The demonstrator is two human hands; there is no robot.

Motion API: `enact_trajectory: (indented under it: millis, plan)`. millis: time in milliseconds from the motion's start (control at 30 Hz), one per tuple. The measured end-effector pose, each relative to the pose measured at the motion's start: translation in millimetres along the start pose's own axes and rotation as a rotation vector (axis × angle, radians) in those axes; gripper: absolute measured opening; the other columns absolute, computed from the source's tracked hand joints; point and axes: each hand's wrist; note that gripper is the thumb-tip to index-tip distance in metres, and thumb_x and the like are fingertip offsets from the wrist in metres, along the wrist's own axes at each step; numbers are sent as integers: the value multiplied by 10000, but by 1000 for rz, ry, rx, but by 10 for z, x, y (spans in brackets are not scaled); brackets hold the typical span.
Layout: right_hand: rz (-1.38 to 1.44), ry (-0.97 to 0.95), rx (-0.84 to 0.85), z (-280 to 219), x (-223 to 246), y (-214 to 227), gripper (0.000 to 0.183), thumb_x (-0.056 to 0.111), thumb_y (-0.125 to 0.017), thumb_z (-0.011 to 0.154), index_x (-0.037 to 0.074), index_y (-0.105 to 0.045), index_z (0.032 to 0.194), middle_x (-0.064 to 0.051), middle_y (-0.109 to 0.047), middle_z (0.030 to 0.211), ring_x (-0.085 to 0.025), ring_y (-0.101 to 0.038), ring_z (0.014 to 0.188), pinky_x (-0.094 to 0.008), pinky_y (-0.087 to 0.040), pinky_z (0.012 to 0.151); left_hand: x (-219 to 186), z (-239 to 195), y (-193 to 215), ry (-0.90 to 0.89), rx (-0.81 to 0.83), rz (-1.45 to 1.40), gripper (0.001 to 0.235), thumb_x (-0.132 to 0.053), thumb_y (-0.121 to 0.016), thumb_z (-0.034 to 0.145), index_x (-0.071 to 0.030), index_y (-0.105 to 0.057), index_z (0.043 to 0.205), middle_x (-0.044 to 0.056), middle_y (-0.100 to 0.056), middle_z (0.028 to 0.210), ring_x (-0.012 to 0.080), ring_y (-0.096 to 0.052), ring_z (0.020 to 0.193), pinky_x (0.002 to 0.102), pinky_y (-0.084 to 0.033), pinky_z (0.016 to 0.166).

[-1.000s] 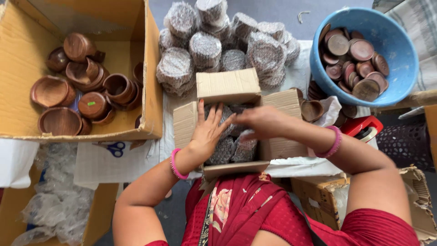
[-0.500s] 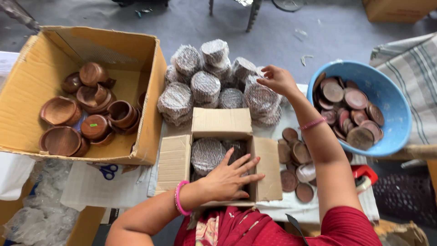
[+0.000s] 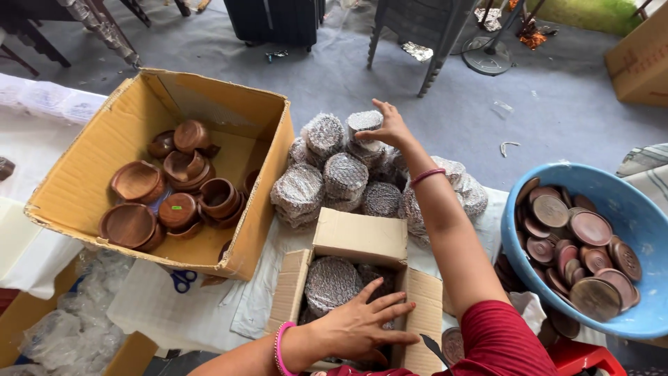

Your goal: The person places bubble-wrapped cylindrical items into a small cardboard box. They then close the box flaps, apply packing tape to seal it, and cut the tape with scissors.

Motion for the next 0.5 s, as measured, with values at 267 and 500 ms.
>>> enact_trajectory:
  millis: [267,500]
  plan:
    - [-45,82,-219,-84,-25,-211,793,402,-945,614,131,-580,1264,-140,-545,1344,-299,-554,1271,-397,-498,1078,-28,0,146,6,19,27,949,-586,-774,744,-282,-437,1578,134,-365,1663,311,-366,1529,676,-213,1214]
    - [318,408,-261,-1232,248,242,598,270,-898,754,117,-485,1158,-104,-565,1261,-269,-559,1285,-407,-521,1156,-26,2,278,-39,-299,73,701,-483,-765,898,-135,-540,1463,125,-540,1516,267,-537,1390,542,-330,1208]
Point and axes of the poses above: each hand's wrist, its own z-axis towards the middle knuckle, its own y-axis out of the back of the hand, x = y × z
